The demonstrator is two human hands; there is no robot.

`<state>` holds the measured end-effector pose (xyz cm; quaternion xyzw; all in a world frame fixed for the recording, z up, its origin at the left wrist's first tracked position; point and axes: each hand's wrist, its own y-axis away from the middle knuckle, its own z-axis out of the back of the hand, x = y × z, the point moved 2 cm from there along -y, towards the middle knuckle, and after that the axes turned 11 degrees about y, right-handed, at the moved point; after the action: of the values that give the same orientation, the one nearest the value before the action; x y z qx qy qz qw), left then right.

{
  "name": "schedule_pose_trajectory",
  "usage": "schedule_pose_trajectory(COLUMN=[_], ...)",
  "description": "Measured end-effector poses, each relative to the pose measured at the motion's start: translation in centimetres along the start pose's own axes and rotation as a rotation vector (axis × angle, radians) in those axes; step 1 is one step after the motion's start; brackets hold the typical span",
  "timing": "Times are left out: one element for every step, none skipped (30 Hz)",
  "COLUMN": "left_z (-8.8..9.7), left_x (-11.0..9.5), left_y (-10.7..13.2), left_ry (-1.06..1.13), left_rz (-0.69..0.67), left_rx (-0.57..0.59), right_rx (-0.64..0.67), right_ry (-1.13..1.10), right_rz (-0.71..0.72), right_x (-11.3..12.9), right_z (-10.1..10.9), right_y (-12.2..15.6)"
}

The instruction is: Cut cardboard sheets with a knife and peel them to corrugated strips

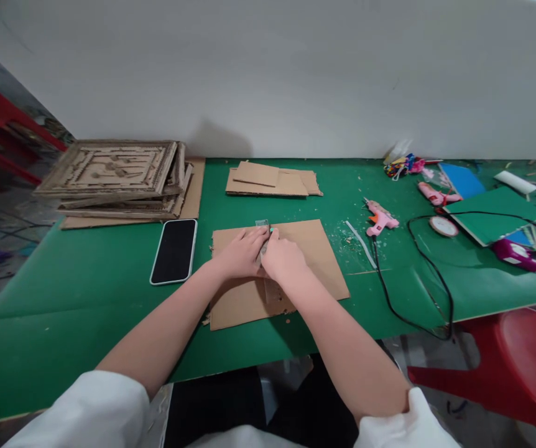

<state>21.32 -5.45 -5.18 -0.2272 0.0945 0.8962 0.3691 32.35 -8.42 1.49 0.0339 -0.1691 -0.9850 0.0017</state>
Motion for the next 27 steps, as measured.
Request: schedule_pose_trajectory(left_z=[0.0, 0.0, 0.0, 0.0, 0.1, 0.1, 0.1, 0.1, 0.1, 0.1, 0.1, 0.1, 0.1, 0.2, 0.2, 0.2, 0.3, 0.3, 0.3, 0.4, 0.4, 0.4, 0.5, 0.5, 0.6, 0.6, 0.6], left_x=[0.0, 0.0, 0.0, 0.0, 0.0, 0.0, 0.0, 0.0, 0.0, 0.0, 0.0, 0.0, -0.1, -0.1, -0.1, -0.1, -0.1, -0.2, -0.2, -0.2, -0.2, -0.3, -0.3, -0.4, -0.4, -0.4, -0.5], left_y=[0.0, 0.0, 0.0, 0.0, 0.0, 0.0, 0.0, 0.0, 0.0, 0.0, 0.0, 0.0, 0.0, 0.0, 0.0, 0.0, 0.1, 0.1, 0.1, 0.1, 0.1, 0.1, 0.1, 0.1, 0.1, 0.1, 0.1], left_ry=[0.0, 0.0, 0.001, 0.004, 0.009, 0.014, 0.02, 0.024, 0.026, 0.027, 0.026, 0.025, 0.024, 0.025, 0.026, 0.027, 0.029, 0.029, 0.029, 0.027, 0.026, 0.024, 0.024, 0.025, 0.026, 0.027, 0.029], left_rz=[-0.001, -0.002, -0.005, -0.007, -0.008, -0.008, -0.007, -0.005, -0.003, -0.002, -0.003, -0.005, -0.005, -0.004, -0.004, -0.003, -0.003, -0.002, -0.002, 0.001, 0.004, 0.005, 0.005, 0.004, 0.002, 0.003, 0.004], left_rx=[0.001, 0.005, 0.007, 0.007, 0.007, 0.007, 0.009, 0.012, 0.015, 0.019, 0.02, 0.019, 0.018, 0.016, 0.016, 0.016, 0.018, 0.021, 0.024, 0.027, 0.031, 0.032, 0.032, 0.03, 0.028, 0.028, 0.029], right_rx=[-0.011, -0.019, -0.024, -0.026, -0.027, -0.027, -0.029, -0.034, -0.04, -0.042, -0.042, -0.042, -0.04, -0.037, -0.036, -0.035, -0.031, -0.023, -0.01, 0.007, 0.025, 0.042, 0.054, 0.063, 0.07, 0.076, 0.081], right_ry=[-0.003, -0.004, -0.001, 0.003, 0.008, 0.014, 0.016, 0.016, 0.015, 0.014, 0.013, 0.011, 0.012, 0.013, 0.013, 0.012, 0.01, 0.006, 0.002, -0.002, -0.003, -0.003, -0.002, 0.001, 0.004, 0.007, 0.011], right_rz=[-0.003, -0.002, 0.002, 0.006, 0.007, 0.007, 0.005, 0.002, 0.001, 0.004, 0.009, 0.018, 0.024, 0.028, 0.028, 0.027, 0.027, 0.028, 0.031, 0.04, 0.051, 0.065, 0.078, 0.092, 0.102, 0.109, 0.113], right_x=[0.1, 0.2, 0.3, 0.4, 0.4, 0.4, 0.4, 0.4, 0.3, 0.3, 0.3, 0.3, 0.2, 0.2, 0.2, 0.2, 0.1, 0.1, 0.0, -0.1, -0.1, -0.2, -0.3, -0.3, -0.4, -0.4, -0.4], right_z=[-0.1, -0.3, -0.4, -0.6, -0.7, -0.7, -0.8, -0.8, -0.8, -0.8, -0.8, -0.8, -0.8, -0.8, -0.8, -0.7, -0.5, -0.3, -0.1, 0.3, 0.6, 1.0, 1.3, 1.6, 1.8, 2.0, 2.1], right_y=[-0.1, -0.1, -0.2, -0.2, -0.2, -0.2, -0.2, -0.2, -0.2, -0.2, -0.2, -0.2, -0.2, -0.2, -0.2, -0.1, -0.1, -0.1, -0.1, -0.2, -0.3, -0.3, -0.4, -0.5, -0.5, -0.6, -0.6])
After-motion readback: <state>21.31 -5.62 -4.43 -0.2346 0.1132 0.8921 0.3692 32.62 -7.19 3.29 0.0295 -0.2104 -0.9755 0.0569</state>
